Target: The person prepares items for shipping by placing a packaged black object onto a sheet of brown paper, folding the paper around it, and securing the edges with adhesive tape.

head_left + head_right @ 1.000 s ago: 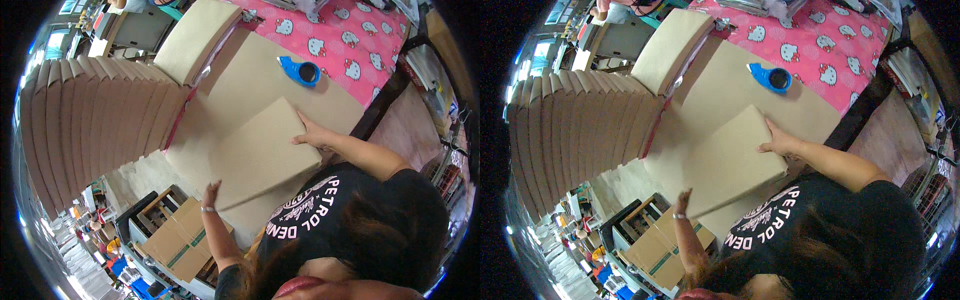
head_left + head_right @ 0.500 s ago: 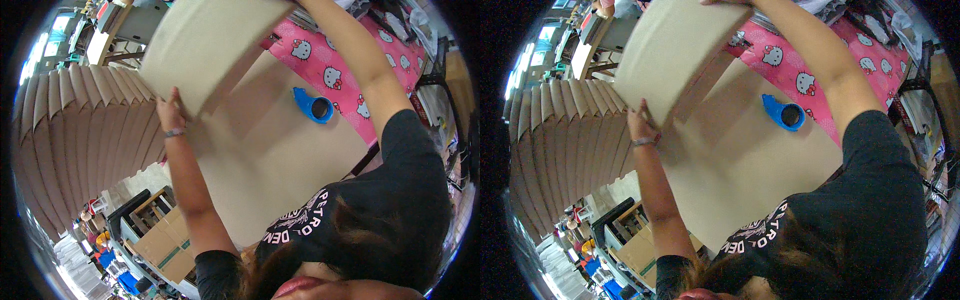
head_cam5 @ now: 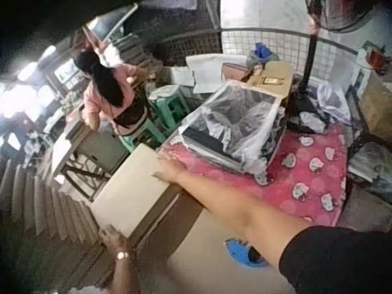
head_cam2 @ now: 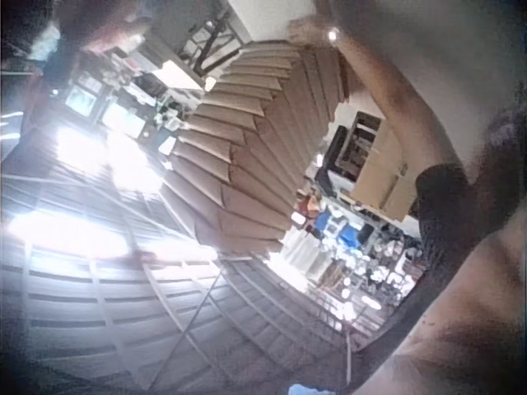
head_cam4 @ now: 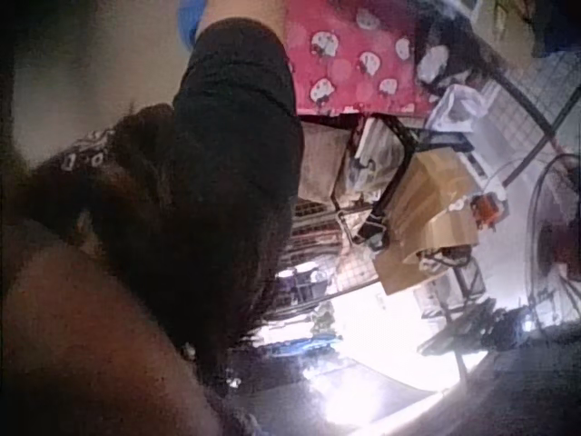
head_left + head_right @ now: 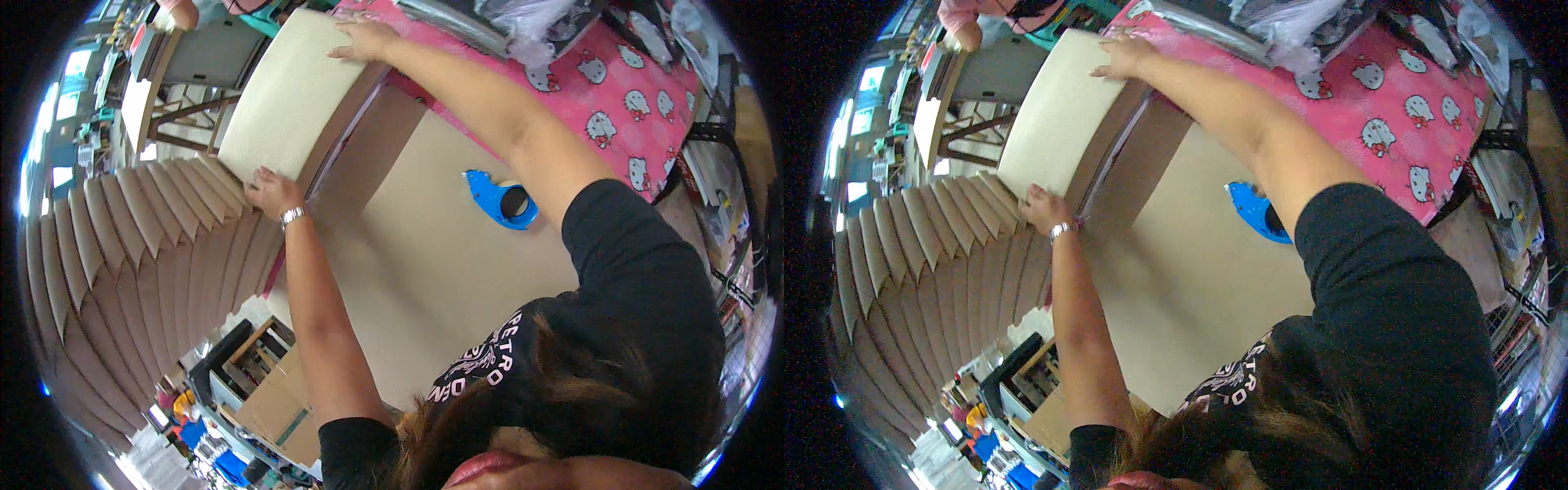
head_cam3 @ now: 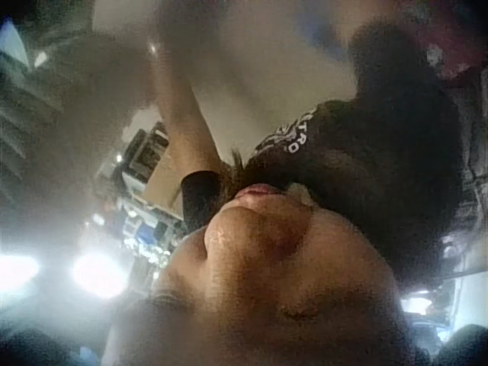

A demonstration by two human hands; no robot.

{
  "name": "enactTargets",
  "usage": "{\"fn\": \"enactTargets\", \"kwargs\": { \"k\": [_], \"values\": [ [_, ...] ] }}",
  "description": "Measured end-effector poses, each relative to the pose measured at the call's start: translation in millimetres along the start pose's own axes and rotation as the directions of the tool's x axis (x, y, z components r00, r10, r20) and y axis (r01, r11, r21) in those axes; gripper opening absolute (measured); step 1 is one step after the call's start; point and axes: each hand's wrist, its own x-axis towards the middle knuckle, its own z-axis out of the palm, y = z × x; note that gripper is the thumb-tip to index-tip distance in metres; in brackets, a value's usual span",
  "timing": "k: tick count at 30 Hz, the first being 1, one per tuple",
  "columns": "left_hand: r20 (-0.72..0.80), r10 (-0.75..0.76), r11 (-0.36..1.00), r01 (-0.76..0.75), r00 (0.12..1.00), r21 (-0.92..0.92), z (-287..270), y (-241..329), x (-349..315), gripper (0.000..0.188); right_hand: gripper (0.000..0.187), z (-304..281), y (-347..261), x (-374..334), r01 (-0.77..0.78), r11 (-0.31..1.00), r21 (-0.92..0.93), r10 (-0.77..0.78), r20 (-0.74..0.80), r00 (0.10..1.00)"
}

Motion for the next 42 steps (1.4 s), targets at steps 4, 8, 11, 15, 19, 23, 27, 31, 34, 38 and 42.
{"fn": "enactTargets", "kwargs": {
  "k": [4, 8, 11, 15, 19, 23, 27, 31, 34, 38, 42],
  "values": [
    [-0.012, 0.565, 0.736, -0.497, 0.825, 0.459, -32.9, 17.5, -44.1, 0.072, 0.062, -14.7, 8.6, -110.9, -0.059, 0.465, 0.883, 0.389, -0.144, 0.910],
    [0.230, 0.334, 0.830, -0.401, 0.914, 0.388, -31.4, 23.4, -28.7, 0.077, 0.052, -56.3, 48.8, -175.7, -0.028, -0.094, 0.995, 0.756, 0.090, 0.648],
    [0.236, 0.320, 0.824, -0.393, 0.918, 0.408, -27.1, 35.5, -20.7, 0.078, 0.044, -89.4, 73.8, -140.2, 0.197, -0.194, 0.961, 0.821, 0.049, 0.569],
    [0.300, 0.255, 0.897, -0.340, 0.919, 0.282, -29.7, 54.4, -16.5, 0.077, 0.041, -106.2, 93.0, -125.1, 0.129, -0.225, 0.966, 0.860, 0.135, 0.492],
    [-0.036, 0.460, 0.730, -0.401, 0.887, -0.554, -18.3, 73.6, -64.1, 0.057, 0.033, -144.2, 83.7, -195.7, 0.028, -0.127, 0.991, 0.793, 0.084, 0.604],
    [0.702, 0.616, -0.123, 0.924, 0.358, -0.363, -9.0, 114.4, -137.4, 0.071, 0.029, -214.0, 31.9, -325.0, -0.346, -0.067, 0.936, 0.602, 0.314, 0.734],
    [0.548, 0.790, -0.161, 0.955, 0.275, -0.248, -60.3, 173.1, -184.0, 0.092, 0.033, -282.4, -40.4, -444.4, -0.527, -0.014, 0.850, 0.667, 0.401, 0.628],
    [0.814, 0.555, 0.432, 0.776, 0.173, -0.460, -99.6, 123.1, -223.3, 0.064, 0.066, -320.5, -61.1, -498.4, -0.619, 0.400, 0.675, 0.391, 0.485, 0.782],
    [0.732, 0.549, 0.213, 0.780, 0.403, -0.588, -158.1, 54.8, -250.3, 0.060, 0.083, -306.2, -84.9, -530.3, -0.591, 0.500, 0.633, 0.254, 0.545, 0.799],
    [0.685, 0.316, 0.352, 0.589, 0.657, -0.728, -227.4, -60.8, -266.3, 0.064, 0.055, -241.8, -86.8, -529.1, -0.416, 0.861, 0.293, 0.118, 0.680, 0.724],
    [0.627, 0.075, 0.323, 0.576, 0.775, -0.751, -266.9, -154.8, -306.2, 0.068, 0.037, -103.6, -76.2, -514.9, 0.076, 0.890, 0.450, -0.286, 0.420, 0.861]
  ]
}}
